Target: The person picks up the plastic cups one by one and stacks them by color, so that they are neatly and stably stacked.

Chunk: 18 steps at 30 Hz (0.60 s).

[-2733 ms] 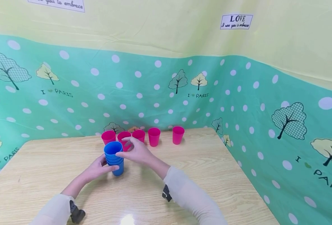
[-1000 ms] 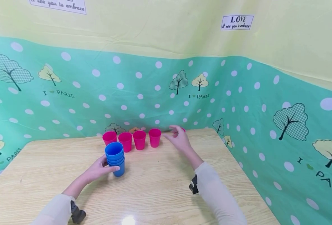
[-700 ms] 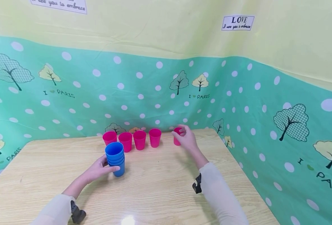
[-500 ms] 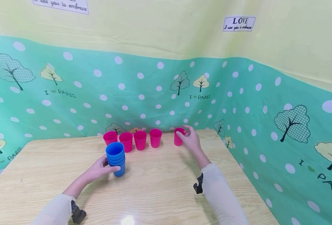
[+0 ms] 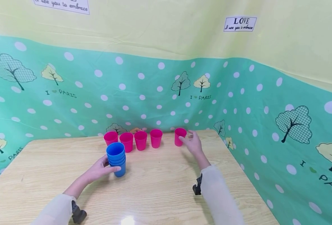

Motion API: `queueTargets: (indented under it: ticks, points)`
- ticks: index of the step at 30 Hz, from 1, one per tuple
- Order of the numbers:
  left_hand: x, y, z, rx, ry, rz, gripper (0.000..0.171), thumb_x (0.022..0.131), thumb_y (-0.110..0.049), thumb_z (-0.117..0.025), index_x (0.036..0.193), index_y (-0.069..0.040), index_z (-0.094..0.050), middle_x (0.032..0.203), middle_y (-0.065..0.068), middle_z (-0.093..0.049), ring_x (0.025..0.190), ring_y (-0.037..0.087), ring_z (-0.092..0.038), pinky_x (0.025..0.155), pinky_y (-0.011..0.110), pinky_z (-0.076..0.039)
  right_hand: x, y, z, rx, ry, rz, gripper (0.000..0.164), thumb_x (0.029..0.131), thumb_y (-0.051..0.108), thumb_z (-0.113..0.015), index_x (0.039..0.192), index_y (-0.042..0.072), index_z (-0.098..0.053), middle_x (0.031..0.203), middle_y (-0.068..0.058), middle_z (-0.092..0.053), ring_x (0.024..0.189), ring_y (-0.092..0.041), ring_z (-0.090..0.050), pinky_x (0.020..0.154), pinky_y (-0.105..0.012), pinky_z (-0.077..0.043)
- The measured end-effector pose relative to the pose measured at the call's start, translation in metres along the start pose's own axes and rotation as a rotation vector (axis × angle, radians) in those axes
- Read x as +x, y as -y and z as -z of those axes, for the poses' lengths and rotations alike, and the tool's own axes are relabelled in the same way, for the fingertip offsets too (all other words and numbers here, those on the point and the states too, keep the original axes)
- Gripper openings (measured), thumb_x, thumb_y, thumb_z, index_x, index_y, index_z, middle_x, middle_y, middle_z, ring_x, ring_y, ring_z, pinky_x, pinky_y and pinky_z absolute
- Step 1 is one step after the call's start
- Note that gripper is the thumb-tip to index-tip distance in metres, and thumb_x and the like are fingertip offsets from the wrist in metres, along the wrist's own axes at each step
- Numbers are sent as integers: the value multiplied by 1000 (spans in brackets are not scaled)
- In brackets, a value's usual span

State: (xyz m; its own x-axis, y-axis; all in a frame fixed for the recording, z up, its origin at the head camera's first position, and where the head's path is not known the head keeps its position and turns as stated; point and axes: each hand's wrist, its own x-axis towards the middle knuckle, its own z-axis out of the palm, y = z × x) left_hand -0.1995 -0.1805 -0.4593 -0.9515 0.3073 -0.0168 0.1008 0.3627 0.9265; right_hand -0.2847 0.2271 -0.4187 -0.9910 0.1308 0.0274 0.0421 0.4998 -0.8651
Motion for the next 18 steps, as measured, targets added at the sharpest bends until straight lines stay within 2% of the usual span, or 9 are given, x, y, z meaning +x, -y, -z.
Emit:
queueTargets:
  ticks: [6, 11, 18]
  points:
    - [1, -1, 1, 24, -2, 28, 79, 81, -34, -71, 143, -10, -30, 139, 16, -45, 128, 38, -43, 103, 53, -39, 6, -10, -8, -18, -3, -20, 74, 84, 42, -66, 141, 9, -33, 130, -20, -45, 116, -34, -48, 93, -45, -47]
    - [1, -1, 1, 15, -2, 6, 76, 81, -32, -72, 142, -9, -32, 138, 17, -46, 127, 39, -43, 103, 54, -39, 8, -11, -13, -22, -16, -30, 73, 85, 37, -65, 142, 5, -31, 130, -22, -44, 117, -35, -45, 93, -46, -45]
    - [0, 0, 0, -3, -10, 9, 76, 80, -30, -73, 141, -9, -33, 138, 17, -46, 128, 39, -43, 103, 53, -39, 12, -11, -22, -1, -13, -64, 72, 86, 34, -65, 141, 4, -30, 125, -21, -44, 112, -32, -43, 90, -43, -43]
